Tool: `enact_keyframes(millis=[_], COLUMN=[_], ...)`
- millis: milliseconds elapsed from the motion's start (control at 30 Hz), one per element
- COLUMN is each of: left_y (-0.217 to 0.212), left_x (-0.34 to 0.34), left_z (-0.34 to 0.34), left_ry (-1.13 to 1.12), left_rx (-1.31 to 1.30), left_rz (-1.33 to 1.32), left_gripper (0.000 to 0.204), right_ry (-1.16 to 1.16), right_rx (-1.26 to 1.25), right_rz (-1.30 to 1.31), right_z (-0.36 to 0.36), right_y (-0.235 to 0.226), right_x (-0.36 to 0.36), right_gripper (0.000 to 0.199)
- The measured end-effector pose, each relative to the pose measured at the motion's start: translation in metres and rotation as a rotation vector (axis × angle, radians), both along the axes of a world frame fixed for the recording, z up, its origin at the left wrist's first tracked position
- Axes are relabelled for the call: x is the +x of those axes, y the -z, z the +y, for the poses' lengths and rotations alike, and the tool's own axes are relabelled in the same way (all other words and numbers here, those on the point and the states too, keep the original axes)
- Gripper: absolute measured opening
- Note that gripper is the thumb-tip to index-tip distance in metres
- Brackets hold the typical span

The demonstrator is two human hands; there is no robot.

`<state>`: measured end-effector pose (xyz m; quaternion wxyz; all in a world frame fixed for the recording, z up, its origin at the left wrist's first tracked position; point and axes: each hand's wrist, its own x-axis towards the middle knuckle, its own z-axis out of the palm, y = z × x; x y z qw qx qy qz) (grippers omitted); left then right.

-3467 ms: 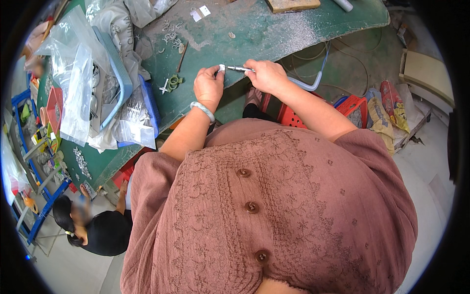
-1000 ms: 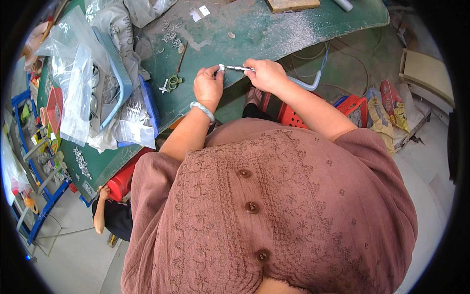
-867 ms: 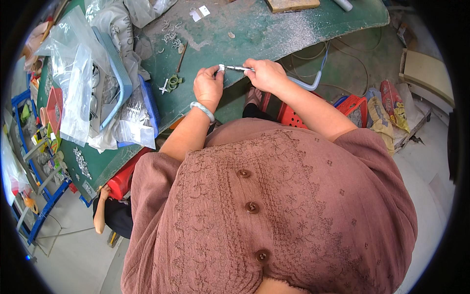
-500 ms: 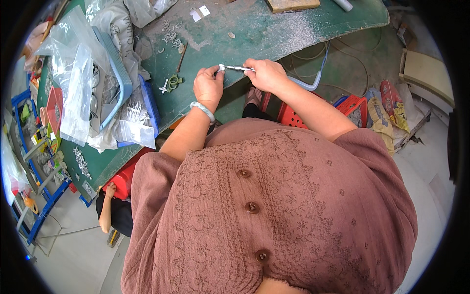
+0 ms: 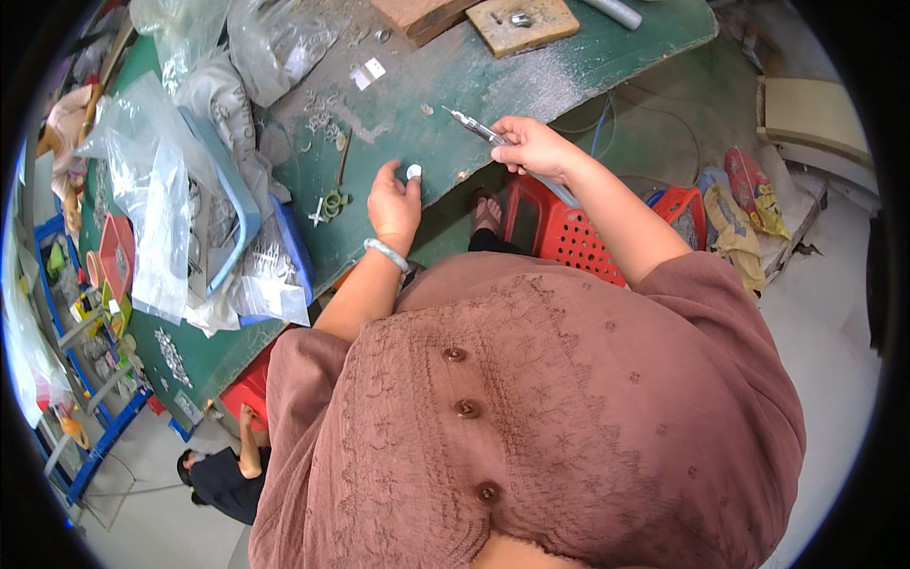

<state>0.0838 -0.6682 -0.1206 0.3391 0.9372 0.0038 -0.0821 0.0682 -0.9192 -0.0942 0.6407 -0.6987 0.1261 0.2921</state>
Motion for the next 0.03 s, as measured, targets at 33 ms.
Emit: enact_keyframes(millis=[33], left_y=[-0.0076], left_x=[0.0017], left_z=[-0.0037], left_ry=[-0.02], left_rx=[0.005], left_rz=[0.031], left_gripper=[0.039], right_ry=[-0.025], right_rx=[0.034], right_rz=[-0.043], right_z=[-0.0095], right_y=[0.0018], right_x=[-0.0008], right_gripper=[0.039])
